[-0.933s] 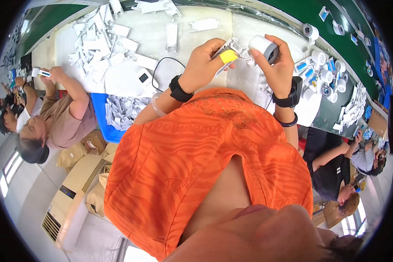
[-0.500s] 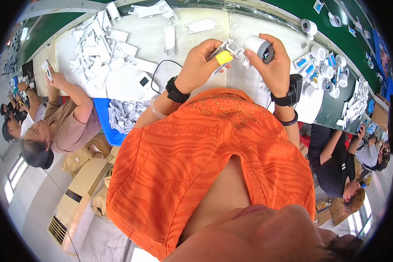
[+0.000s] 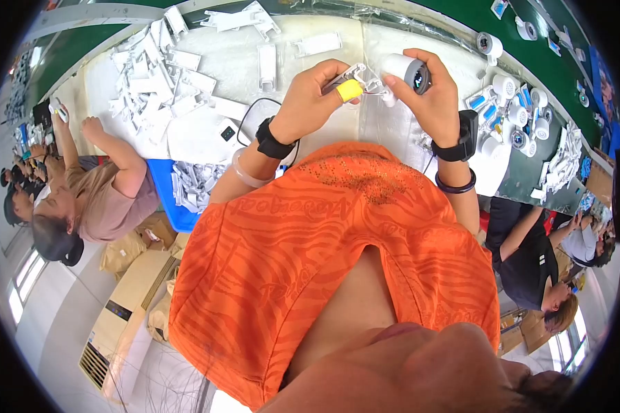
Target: Assembling electronic security camera components at a factory assembly line.
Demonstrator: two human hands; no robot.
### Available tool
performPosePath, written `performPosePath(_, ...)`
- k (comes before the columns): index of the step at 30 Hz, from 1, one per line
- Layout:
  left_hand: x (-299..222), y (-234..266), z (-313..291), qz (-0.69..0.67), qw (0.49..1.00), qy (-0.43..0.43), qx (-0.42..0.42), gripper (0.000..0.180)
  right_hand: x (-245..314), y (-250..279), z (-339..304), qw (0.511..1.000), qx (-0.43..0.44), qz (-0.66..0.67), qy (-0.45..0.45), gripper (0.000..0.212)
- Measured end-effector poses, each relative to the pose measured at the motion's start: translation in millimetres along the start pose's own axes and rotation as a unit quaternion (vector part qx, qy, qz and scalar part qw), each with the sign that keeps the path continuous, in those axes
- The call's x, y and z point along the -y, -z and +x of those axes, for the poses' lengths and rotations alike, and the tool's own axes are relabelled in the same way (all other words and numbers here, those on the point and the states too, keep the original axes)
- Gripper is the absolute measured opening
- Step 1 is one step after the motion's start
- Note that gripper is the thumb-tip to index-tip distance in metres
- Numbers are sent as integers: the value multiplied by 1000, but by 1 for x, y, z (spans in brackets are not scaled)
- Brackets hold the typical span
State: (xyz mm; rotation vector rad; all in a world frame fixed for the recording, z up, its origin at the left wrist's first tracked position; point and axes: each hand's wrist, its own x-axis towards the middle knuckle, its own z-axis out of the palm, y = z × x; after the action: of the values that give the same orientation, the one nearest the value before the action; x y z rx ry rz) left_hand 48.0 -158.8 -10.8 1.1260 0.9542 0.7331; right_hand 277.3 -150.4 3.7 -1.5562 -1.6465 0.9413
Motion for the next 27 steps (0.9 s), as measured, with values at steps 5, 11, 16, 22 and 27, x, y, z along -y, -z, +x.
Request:
performPosePath(5,-13,17,24,12,1000,14,-7,23,-3,-5,26,999,11,-17,26,52)
performPosePath(11,-17,45,59,41,999,-1,2,25,-1,-12,66,998,11,-46,44,52)
performPosePath(16,-28,72,98,107,993,-50,-10,25,2,-19,111,999,15,-30,26,51)
performPosePath(22,-33,110,146,83,997,0,5,27,-15,-39,167,998,-8,-37,54,52)
performPosePath(27,-19,134,180,126,992,-9,18,26,-32,-53,208,992,0,-84,90,53)
